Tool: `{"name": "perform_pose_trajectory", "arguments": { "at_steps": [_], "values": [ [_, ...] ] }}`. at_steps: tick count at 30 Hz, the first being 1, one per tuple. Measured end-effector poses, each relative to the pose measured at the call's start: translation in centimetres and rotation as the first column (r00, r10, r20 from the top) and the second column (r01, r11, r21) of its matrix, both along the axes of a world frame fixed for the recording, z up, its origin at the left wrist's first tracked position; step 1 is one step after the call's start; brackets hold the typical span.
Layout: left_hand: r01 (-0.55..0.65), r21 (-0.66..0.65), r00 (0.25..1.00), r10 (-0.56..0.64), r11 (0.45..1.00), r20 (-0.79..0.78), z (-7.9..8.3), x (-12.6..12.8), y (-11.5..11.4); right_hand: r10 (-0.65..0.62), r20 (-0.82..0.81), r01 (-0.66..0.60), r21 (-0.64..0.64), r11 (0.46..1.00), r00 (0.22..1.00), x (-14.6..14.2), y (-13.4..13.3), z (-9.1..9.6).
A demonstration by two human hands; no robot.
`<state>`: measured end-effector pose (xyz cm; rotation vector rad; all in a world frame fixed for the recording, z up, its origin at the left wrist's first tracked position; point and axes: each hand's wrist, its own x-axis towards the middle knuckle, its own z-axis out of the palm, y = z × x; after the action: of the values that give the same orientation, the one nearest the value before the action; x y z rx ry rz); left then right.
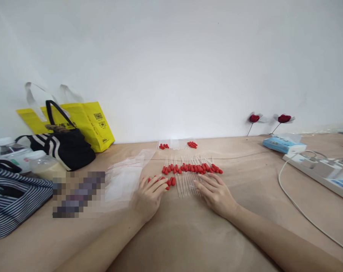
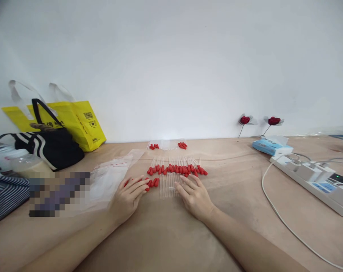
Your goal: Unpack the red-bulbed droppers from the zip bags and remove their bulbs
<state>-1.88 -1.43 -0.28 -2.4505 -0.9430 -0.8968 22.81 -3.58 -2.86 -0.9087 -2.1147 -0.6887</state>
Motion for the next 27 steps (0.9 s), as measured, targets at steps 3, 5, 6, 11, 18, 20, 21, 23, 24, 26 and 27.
{"name": "perform_pose_trajectory", "arguments": {
  "at_steps": [3, 5, 6, 11, 18, 20, 21, 23, 24, 26, 27],
  "values": [
    [-0.049, -0.068, 0.986, 0.059, 0.997, 0.155, -0.1, -0.5, 0.8, -0.076, -0.029, 0.073, -0.071, 0.995, 0.997, 0.0, 0.0, -0.2],
    [-0.117, -0.133, 0.951, 0.150, 0.984, 0.269, -0.2, -1.2, 1.7, -0.136, -0.094, 0.119, -0.171, 0.978, 0.986, 0.1, 0.1, -0.5],
    [-0.159, -0.166, 0.928, 0.205, 0.973, 0.310, -0.2, -1.7, 2.2, -0.160, -0.135, 0.127, -0.224, 0.966, 0.978, 0.2, 0.2, -0.7],
    [-0.295, -0.447, 0.833, 0.457, 0.845, 0.314, 0.0, -4.5, 3.7, -0.191, -0.273, 0.083, -0.362, 0.928, 0.943, 1.1, 0.8, -1.5],
    [-0.264, -0.652, 0.816, 0.525, 0.711, 0.242, 0.3, -3.9, 3.0, -0.225, -0.359, 0.066, -0.407, 0.911, 0.906, 1.1, 1.1, -1.8],
    [-0.285, -0.645, 0.814, 0.534, 0.709, 0.227, 0.4, -3.8, 2.9, -0.225, -0.334, 0.078, -0.402, 0.912, 0.915, 1.1, 1.2, -1.8],
    [-0.298, -0.637, 0.813, 0.539, 0.711, 0.222, 0.5, -3.8, 2.9, -0.220, -0.323, 0.077, -0.403, 0.912, 0.920, 1.1, 1.3, -1.8],
    [-0.332, -0.600, 0.808, 0.548, 0.727, 0.216, 0.8, -3.8, 2.8, -0.206, -0.307, 0.066, -0.410, 0.910, 0.929, 1.1, 1.3, -1.7],
    [-0.352, -0.573, 0.807, 0.550, 0.740, 0.214, 0.9, -3.7, 2.7, -0.197, -0.301, 0.057, -0.417, 0.907, 0.933, 1.1, 1.4, -1.7],
    [-0.374, -0.522, 0.821, 0.536, 0.766, 0.198, 1.4, -3.4, 2.5, -0.176, -0.289, 0.037, -0.429, 0.903, 0.941, 0.9, 1.4, -1.7],
    [-0.376, -0.510, 0.832, 0.524, 0.774, 0.182, 1.6, -3.1, 2.4, -0.167, -0.286, 0.030, -0.429, 0.903, 0.944, 0.9, 1.4, -1.6]
  ]
}}
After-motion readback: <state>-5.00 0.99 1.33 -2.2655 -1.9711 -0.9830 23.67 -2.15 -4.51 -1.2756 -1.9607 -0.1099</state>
